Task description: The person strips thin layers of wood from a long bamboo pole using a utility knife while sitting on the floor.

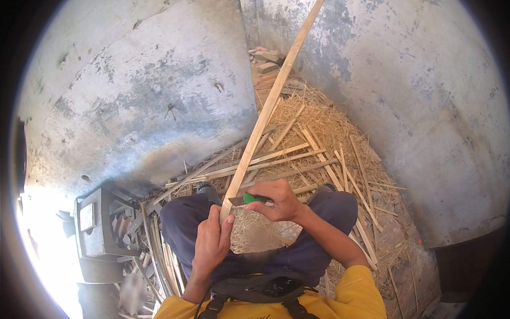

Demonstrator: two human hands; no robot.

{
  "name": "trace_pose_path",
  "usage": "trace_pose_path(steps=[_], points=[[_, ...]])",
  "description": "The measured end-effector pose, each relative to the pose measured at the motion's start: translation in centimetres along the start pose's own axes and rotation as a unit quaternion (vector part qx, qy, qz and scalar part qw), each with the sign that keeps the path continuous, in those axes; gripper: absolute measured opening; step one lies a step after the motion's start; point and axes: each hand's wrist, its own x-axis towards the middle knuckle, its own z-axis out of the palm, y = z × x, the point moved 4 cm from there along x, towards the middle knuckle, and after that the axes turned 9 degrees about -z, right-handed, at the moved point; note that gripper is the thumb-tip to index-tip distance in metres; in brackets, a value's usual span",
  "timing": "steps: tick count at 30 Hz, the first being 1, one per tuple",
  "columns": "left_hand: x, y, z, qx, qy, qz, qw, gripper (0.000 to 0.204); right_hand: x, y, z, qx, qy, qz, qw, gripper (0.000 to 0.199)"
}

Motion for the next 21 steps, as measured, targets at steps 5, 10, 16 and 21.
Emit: trace_pose_path(steps=[5,10,16,21], points=[[0.0,-0.1,0.1,0.006,0.004,0.001,1.000,0.025,0.1,0.0,-0.2,-0.006,-0.004,-0.005,1.000,0.034],[-0.1,-0.6,0.4,0.032,0.021,-0.001,0.999,0.025,0.4,-0.4,0.3,-0.044,0.006,0.003,0.999,0.034],[-0.4,-1.3,0.7,0.038,0.025,-0.007,0.999,0.024,0.8,-0.9,0.4,-0.117,0.029,-0.003,0.993,0.034],[-0.4,-1.4,0.5,0.049,0.029,-0.023,0.998,0.025,1.0,-1.2,0.4,-0.155,0.019,0.023,0.987,0.032]])
